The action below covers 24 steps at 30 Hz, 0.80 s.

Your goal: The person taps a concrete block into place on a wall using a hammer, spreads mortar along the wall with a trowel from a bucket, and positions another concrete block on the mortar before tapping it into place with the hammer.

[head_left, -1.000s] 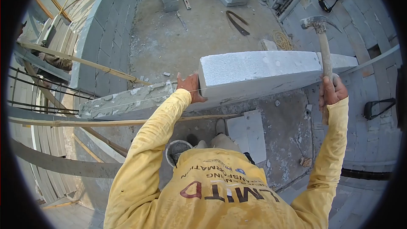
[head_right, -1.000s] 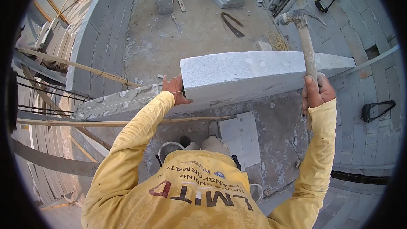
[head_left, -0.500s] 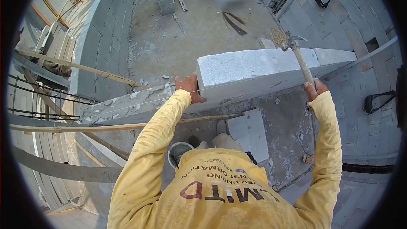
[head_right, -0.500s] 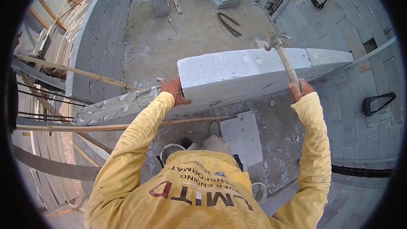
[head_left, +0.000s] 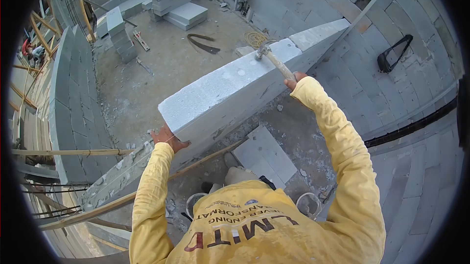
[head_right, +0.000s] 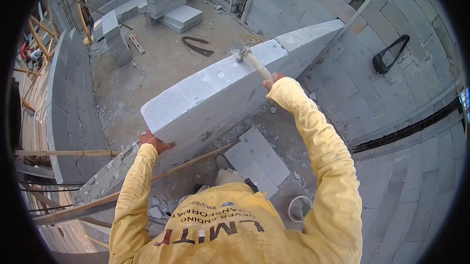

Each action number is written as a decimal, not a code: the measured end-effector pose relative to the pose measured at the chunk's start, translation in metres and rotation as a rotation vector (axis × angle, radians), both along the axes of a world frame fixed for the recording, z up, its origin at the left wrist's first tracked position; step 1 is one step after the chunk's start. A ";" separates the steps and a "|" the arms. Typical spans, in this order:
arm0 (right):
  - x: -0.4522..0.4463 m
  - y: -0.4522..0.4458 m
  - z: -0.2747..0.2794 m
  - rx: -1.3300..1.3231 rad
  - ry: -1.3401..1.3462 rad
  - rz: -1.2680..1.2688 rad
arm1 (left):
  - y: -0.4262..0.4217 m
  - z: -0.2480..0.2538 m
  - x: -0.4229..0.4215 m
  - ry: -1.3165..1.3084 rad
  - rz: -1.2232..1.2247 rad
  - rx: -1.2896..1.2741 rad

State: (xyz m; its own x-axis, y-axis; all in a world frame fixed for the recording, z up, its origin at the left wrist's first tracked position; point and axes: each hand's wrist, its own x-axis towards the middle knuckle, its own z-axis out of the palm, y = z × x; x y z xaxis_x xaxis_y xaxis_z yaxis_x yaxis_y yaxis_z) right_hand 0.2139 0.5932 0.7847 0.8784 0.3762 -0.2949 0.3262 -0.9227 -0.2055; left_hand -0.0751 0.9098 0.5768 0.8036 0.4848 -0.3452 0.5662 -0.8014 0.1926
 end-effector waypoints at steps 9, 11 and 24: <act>0.039 -0.068 0.060 0.392 -0.151 -0.429 | 0.006 -0.043 -0.009 -0.135 -0.040 -0.071; 0.056 -0.077 0.076 0.656 -0.267 -0.447 | 0.008 -0.034 -0.002 -0.144 -0.068 -0.097; 0.121 -0.053 -0.053 0.078 -0.297 -0.187 | -0.009 0.002 -0.003 -0.054 0.030 -0.094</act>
